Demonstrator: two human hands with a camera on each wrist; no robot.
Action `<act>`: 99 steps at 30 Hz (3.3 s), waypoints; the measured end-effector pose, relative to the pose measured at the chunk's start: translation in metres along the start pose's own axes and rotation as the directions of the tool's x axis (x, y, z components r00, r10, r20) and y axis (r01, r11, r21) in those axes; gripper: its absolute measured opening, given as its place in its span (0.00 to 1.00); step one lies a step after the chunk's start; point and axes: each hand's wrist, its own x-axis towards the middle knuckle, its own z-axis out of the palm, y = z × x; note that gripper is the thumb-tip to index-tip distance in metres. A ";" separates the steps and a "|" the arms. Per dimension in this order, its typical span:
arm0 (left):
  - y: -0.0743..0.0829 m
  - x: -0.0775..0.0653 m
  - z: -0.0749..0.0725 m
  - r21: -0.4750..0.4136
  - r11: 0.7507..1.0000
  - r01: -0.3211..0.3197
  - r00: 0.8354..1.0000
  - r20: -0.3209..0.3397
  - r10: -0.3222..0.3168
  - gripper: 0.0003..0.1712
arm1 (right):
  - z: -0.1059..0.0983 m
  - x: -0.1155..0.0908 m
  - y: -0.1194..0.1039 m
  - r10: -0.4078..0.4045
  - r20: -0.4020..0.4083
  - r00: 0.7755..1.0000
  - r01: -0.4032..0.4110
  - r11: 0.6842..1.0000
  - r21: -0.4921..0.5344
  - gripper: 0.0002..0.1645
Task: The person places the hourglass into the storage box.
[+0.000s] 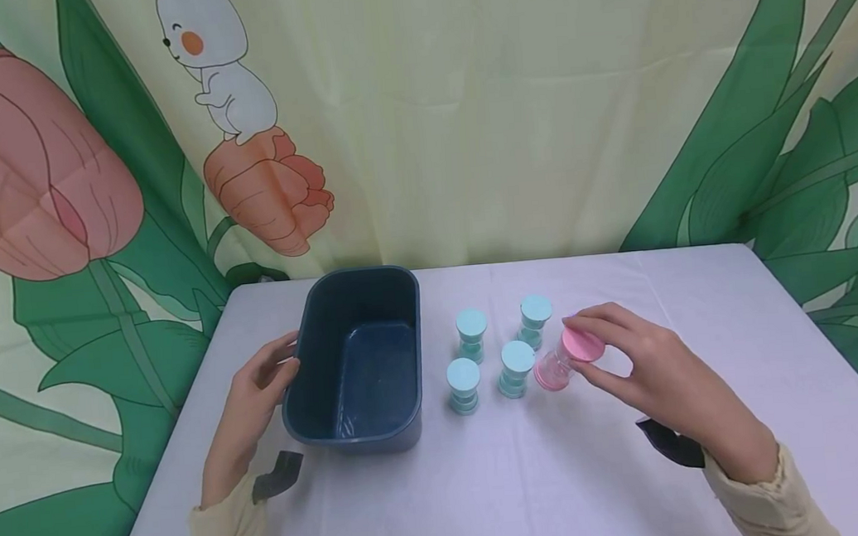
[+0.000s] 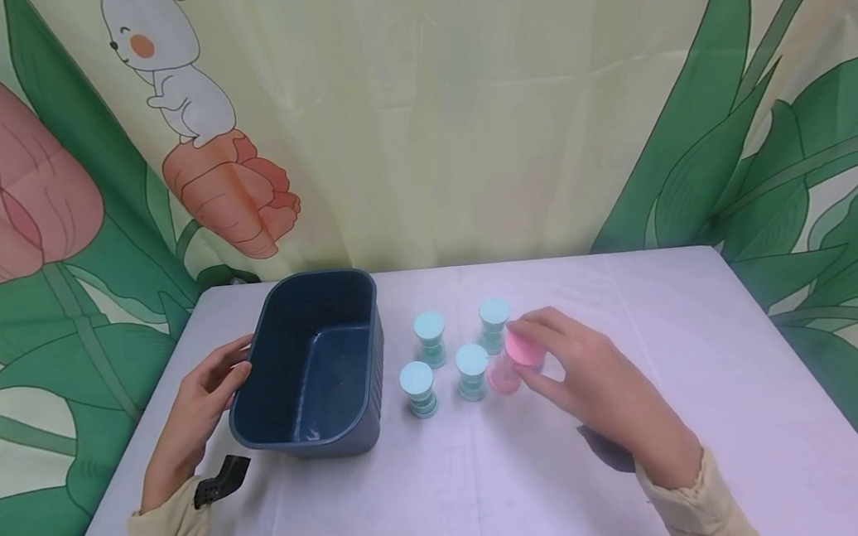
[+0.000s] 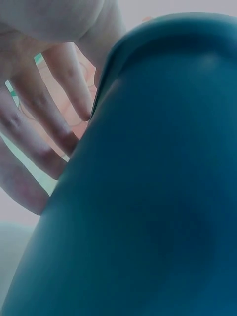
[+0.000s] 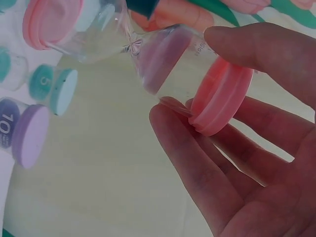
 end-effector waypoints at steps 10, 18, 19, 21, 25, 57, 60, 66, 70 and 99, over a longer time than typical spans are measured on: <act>-0.001 0.000 0.000 -0.010 1.000 0.006 1.000 -0.004 -0.006 0.33 | -0.007 0.015 -0.005 -0.026 -0.011 1.000 0.026 1.000 0.003 0.42; -0.001 0.000 0.000 -0.017 1.000 0.014 1.000 -0.005 -0.014 0.34 | -0.005 0.026 -0.005 -0.054 -0.004 0.999 0.054 0.998 0.027 0.35; -0.001 0.000 0.000 -0.018 1.000 0.015 1.000 -0.006 -0.015 0.34 | -0.005 0.028 -0.005 -0.056 -0.002 0.998 0.056 0.998 0.032 0.34; -0.002 0.000 0.000 -0.013 1.000 0.013 1.000 -0.009 -0.013 0.34 | -0.004 0.032 -0.006 -0.058 -0.001 0.998 0.058 0.998 0.037 0.35; -0.003 0.000 0.000 -0.028 1.000 -0.003 1.000 -0.010 0.003 0.32 | -0.001 0.041 -0.008 -0.063 -0.010 0.998 0.063 0.997 0.048 0.39; -0.004 0.000 0.000 -0.030 0.999 -0.021 1.000 -0.004 0.021 0.32 | 0.029 0.088 -0.025 -0.111 -0.012 0.994 0.112 0.984 0.137 0.27; -0.004 0.000 0.000 -0.026 0.999 -0.019 1.000 -0.007 0.019 0.32 | 0.032 0.092 -0.026 -0.120 -0.003 0.993 0.120 0.984 0.136 0.27; -0.004 0.001 0.001 -0.036 0.999 -0.013 1.000 -0.006 0.013 0.33 | 0.037 0.100 -0.027 -0.136 0.016 0.991 0.133 0.981 0.144 0.28; -0.005 0.002 0.001 -0.040 0.999 -0.016 1.000 -0.007 0.016 0.32 | 0.041 0.105 -0.029 -0.151 0.021 0.988 0.146 0.978 0.149 0.27; -0.002 0.001 0.001 -0.049 0.999 -0.010 1.000 -0.002 0.010 0.31 | 0.069 0.151 -0.039 -0.214 0.036 0.976 0.204 0.961 0.187 0.23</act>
